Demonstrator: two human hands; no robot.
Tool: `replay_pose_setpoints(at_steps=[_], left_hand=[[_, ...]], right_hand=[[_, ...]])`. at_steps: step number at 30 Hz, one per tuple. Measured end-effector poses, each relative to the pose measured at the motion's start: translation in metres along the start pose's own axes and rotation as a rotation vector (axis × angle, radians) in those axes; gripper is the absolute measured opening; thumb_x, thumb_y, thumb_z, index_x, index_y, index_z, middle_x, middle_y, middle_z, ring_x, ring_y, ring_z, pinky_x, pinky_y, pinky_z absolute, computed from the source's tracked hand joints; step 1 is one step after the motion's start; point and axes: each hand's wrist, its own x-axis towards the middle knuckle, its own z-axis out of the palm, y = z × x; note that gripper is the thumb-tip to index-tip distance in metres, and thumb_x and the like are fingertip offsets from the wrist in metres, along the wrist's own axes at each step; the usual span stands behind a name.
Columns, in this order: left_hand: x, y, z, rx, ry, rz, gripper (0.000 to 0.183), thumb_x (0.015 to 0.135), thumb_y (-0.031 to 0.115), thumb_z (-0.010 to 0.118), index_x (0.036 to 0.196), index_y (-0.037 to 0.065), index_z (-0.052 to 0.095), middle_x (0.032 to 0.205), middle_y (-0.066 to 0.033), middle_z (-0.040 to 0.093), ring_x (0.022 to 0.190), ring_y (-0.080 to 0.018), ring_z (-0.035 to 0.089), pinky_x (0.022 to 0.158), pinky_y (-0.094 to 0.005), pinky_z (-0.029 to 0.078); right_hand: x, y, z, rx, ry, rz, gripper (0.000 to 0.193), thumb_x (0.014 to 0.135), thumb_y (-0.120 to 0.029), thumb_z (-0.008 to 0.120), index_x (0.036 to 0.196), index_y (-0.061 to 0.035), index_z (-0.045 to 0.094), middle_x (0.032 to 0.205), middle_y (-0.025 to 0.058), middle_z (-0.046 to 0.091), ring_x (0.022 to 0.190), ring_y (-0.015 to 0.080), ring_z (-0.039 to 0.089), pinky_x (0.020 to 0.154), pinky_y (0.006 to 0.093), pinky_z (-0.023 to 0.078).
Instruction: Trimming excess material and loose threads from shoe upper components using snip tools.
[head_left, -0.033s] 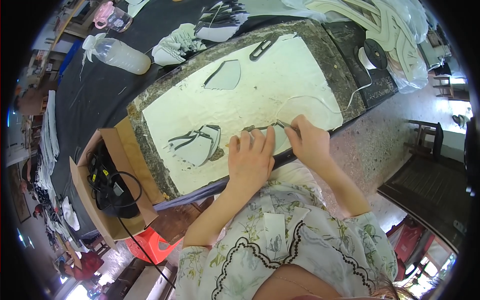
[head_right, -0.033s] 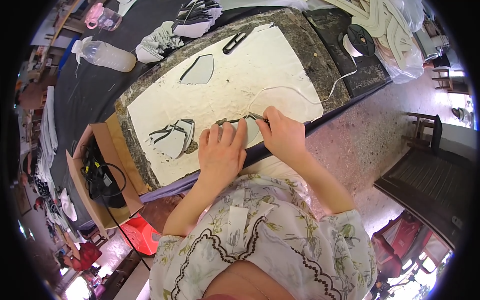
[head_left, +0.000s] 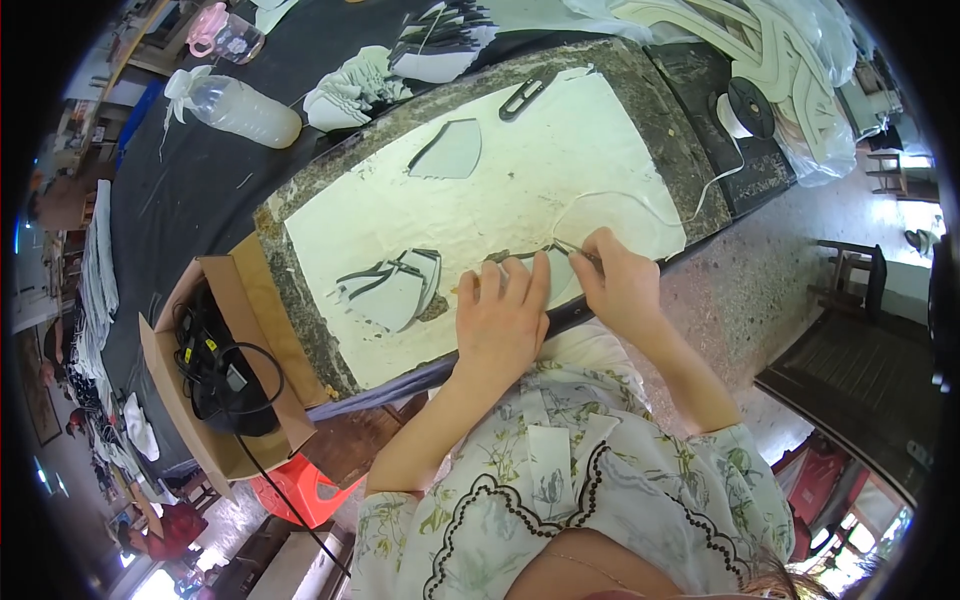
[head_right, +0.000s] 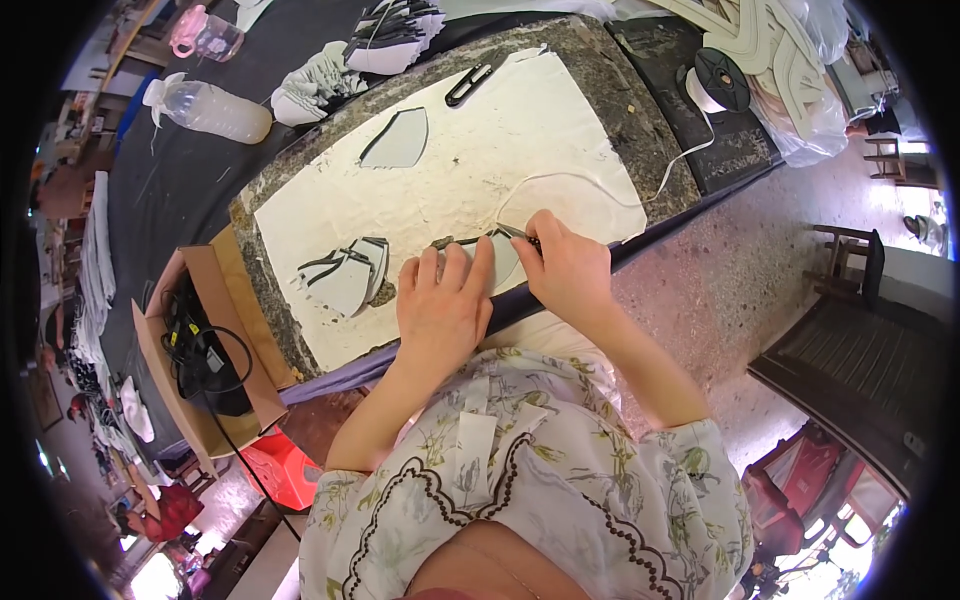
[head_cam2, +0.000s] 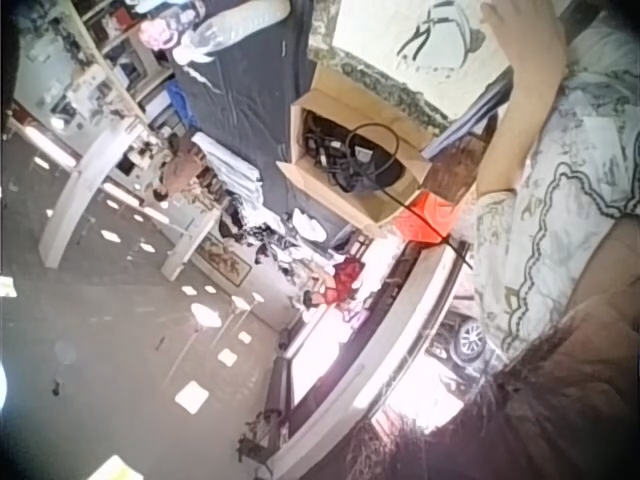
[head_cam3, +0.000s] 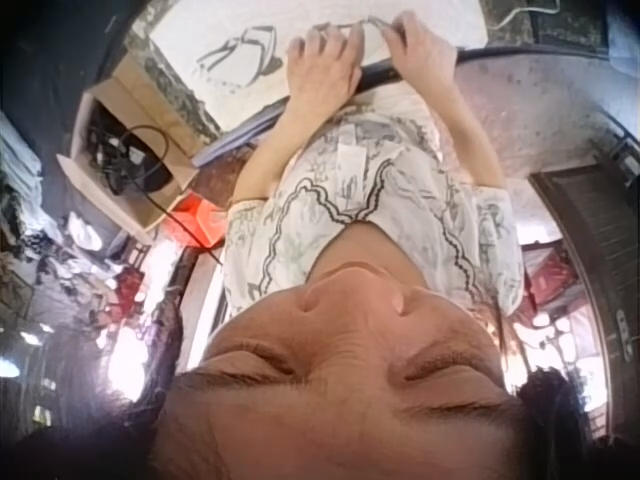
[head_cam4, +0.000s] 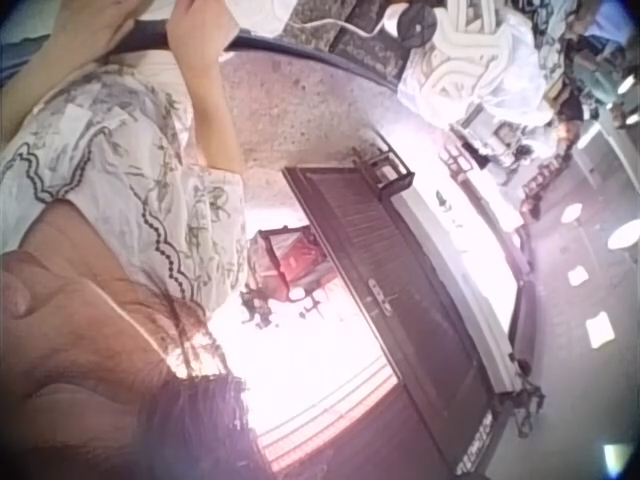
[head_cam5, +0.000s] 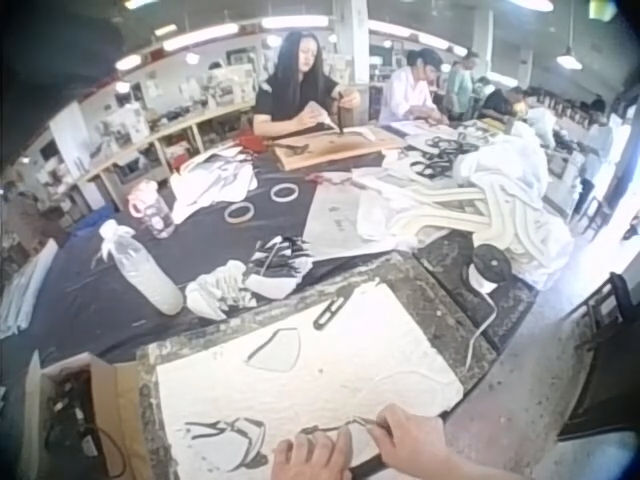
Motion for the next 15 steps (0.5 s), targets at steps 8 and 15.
replay_pose_setpoints(at_steps=[8,15], left_hand=[[-0.002,-0.002,-0.002,-0.004,-0.003,-0.008,0.063,0.075,0.022,0.066,0.135,0.009,0.05,0.115,-0.0122,0.053,0.106,-0.0309,0.049,0.095,-0.0448,0.039],[-0.001,0.001,0.0,-0.014,-0.002,-0.008,0.064,0.075,0.022,0.067,0.135,0.009,0.05,0.116,-0.0125,0.053,0.107,-0.0309,0.049,0.095,-0.045,0.039]], right_hand=[[0.002,-0.008,-0.017,-0.034,-0.137,0.01,0.026,0.089,-0.027,0.063,0.096,-0.0067,0.049,0.08,0.0126,0.064,0.066,0.0347,0.063,0.056,0.0428,0.048],[0.005,-0.007,-0.01,-0.039,-0.107,-0.033,0.027,0.091,-0.029,0.062,0.097,-0.0061,0.049,0.084,0.0115,0.064,0.066,0.0342,0.064,0.054,0.0429,0.048]])
